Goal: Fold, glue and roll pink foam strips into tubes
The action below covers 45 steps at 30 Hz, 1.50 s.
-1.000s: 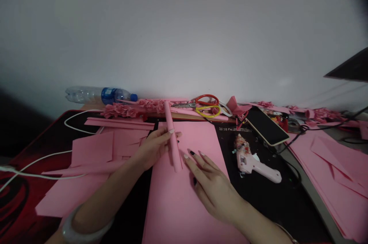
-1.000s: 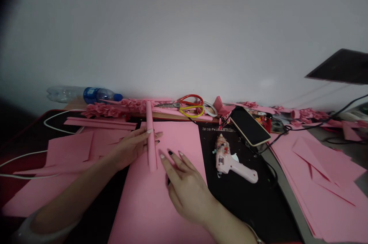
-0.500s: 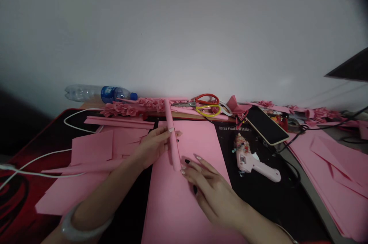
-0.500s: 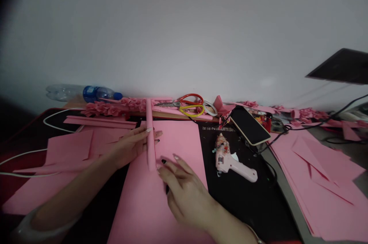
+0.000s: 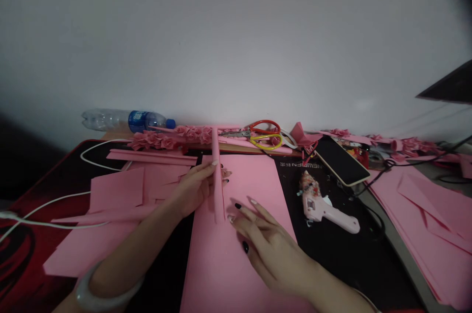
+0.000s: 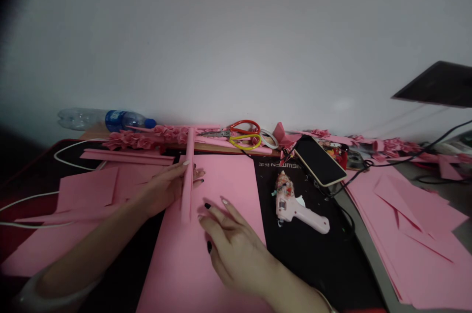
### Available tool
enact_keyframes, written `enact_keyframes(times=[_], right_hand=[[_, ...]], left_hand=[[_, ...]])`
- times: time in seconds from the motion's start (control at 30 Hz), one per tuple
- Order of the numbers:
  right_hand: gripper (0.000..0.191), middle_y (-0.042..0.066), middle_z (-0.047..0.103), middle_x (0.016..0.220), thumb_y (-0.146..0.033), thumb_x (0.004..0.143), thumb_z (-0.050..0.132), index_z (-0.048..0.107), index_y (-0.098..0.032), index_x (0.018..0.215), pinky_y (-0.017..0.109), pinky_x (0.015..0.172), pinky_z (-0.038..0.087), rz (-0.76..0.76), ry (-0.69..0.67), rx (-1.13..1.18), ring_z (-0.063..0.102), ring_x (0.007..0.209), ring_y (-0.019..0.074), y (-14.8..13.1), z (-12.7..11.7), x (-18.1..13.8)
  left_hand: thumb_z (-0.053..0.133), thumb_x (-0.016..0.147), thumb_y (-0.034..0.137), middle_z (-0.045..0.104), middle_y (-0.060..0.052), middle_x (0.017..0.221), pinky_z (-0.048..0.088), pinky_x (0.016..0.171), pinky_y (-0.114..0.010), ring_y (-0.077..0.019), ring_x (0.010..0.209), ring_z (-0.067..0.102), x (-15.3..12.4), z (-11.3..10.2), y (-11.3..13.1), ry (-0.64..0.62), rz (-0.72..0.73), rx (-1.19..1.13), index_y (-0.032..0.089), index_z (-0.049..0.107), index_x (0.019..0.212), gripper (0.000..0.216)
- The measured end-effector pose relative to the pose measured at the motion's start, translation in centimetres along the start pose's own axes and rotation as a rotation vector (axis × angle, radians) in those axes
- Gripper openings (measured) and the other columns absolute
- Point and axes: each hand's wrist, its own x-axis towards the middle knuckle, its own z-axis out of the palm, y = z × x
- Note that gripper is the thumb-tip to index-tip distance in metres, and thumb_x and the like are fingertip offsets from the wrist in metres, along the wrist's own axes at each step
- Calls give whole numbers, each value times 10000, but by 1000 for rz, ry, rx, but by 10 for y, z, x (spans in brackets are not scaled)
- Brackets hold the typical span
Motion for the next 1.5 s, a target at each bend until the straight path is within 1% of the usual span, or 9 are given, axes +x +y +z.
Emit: enact_keyframes(times=[0.27,0.43,0.57,0.67,0.73,0.97,1.23,1.4,1.5], right_hand=[[529,150,609,1255,3,692,385,467,-85,1207,538,1160,185,-60,87,-3,203,1420,210,5,1,-3],[633,172,416,1449,-4,723,380,350,-64,1352,551,1152,199,-26,69,-62,146,1431,237,3,4,-1],[643,138,564,1326,-4,696,383,377,-90,1333,537,1156,203,-93,73,-7,228,1413,209,3,4,-3],[670,167,472,1410,1,717,376,318,-68,1381,539,1151,209,-6,117,-38,211,1417,215,4,5,-3],[702,172,406,1455,-4,717,385,288,-63,1410,533,1152,200,-38,77,-38,192,1421,222,2,6,-3],[666,94,546,1358,-23,717,393,394,-155,1369,511,1155,194,-216,-23,38,286,1390,167,-7,4,-6],[755,91,389,1476,-24,696,415,320,-160,1432,552,1146,180,-205,-35,-22,219,1413,219,-5,9,-5],[789,140,324,1500,19,704,395,232,-123,1463,601,1126,194,-114,63,-57,162,1424,254,-5,12,-5],[794,121,344,1495,4,699,398,234,-147,1461,580,1135,199,-194,0,-35,184,1421,234,-6,11,-4]], left_hand=[[516,898,164,716,-83,839,515,919,-352,-197,869,691,-2,3,1,6,-4,-13,140,647,808,161],[533,885,156,718,-96,850,502,929,-348,-199,854,690,-2,1,1,5,6,-7,127,666,817,152],[523,891,159,719,-94,850,514,908,-343,-203,863,687,-1,0,0,-7,12,-15,137,667,812,165],[557,876,183,721,-88,857,502,923,-339,-213,886,682,0,0,0,-10,0,-9,162,680,803,144],[579,861,178,721,-91,856,496,933,-350,-223,896,682,0,0,0,-8,-2,-14,159,681,797,122],[557,867,143,723,-114,857,525,902,-366,-216,872,694,0,-1,0,-11,19,-29,114,668,814,127],[547,875,143,731,-101,829,546,859,-331,-204,864,695,1,-1,-1,-12,7,-25,125,671,809,141],[590,850,180,734,-88,813,525,902,-344,-215,877,691,1,-1,-1,-17,3,-25,136,671,780,116],[623,827,193,737,-91,838,520,909,-356,-226,899,687,2,-3,-1,-12,10,-12,139,672,811,74]])
